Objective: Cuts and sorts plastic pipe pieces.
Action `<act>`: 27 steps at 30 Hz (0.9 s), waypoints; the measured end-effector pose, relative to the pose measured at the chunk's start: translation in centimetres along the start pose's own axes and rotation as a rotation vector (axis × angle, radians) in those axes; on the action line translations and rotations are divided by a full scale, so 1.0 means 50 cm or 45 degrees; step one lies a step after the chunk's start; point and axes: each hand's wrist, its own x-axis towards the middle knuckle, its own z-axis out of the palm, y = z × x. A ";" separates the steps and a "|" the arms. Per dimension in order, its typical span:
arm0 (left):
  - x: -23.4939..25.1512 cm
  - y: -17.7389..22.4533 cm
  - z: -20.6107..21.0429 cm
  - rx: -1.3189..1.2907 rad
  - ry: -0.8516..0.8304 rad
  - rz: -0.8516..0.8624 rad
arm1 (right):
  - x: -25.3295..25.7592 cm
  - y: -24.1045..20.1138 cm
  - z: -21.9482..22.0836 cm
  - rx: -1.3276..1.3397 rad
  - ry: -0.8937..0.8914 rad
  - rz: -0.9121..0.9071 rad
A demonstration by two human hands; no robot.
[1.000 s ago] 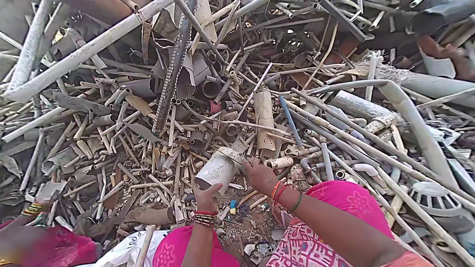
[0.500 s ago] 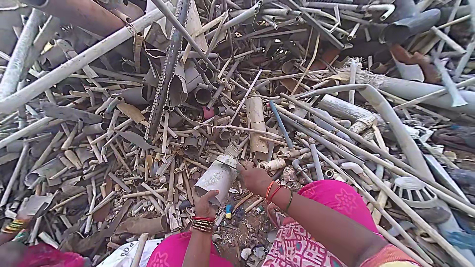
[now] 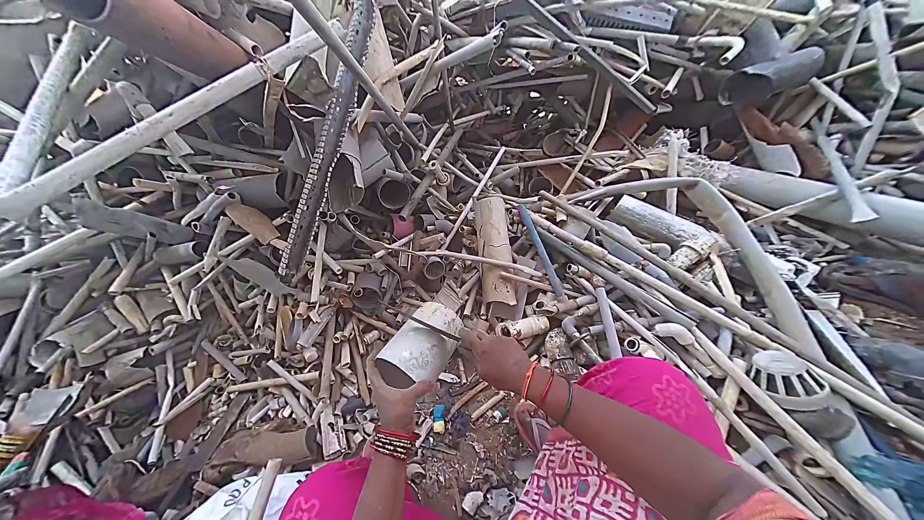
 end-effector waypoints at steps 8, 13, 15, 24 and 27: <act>-0.023 -0.007 -0.010 0.477 -0.021 0.710 | 0.001 0.040 -0.059 0.002 0.009 0.194; -0.030 0.002 0.002 0.535 -0.041 0.706 | -0.014 0.053 -0.068 0.191 0.192 0.250; -0.024 -0.003 0.011 0.556 -0.027 0.763 | -0.016 0.056 -0.066 0.196 0.247 0.185; -0.015 -0.008 0.030 0.621 -0.018 0.751 | -0.004 0.055 -0.052 0.037 0.079 0.090; -0.012 -0.017 0.023 0.708 -0.004 0.862 | -0.011 0.048 -0.033 0.062 0.108 -0.083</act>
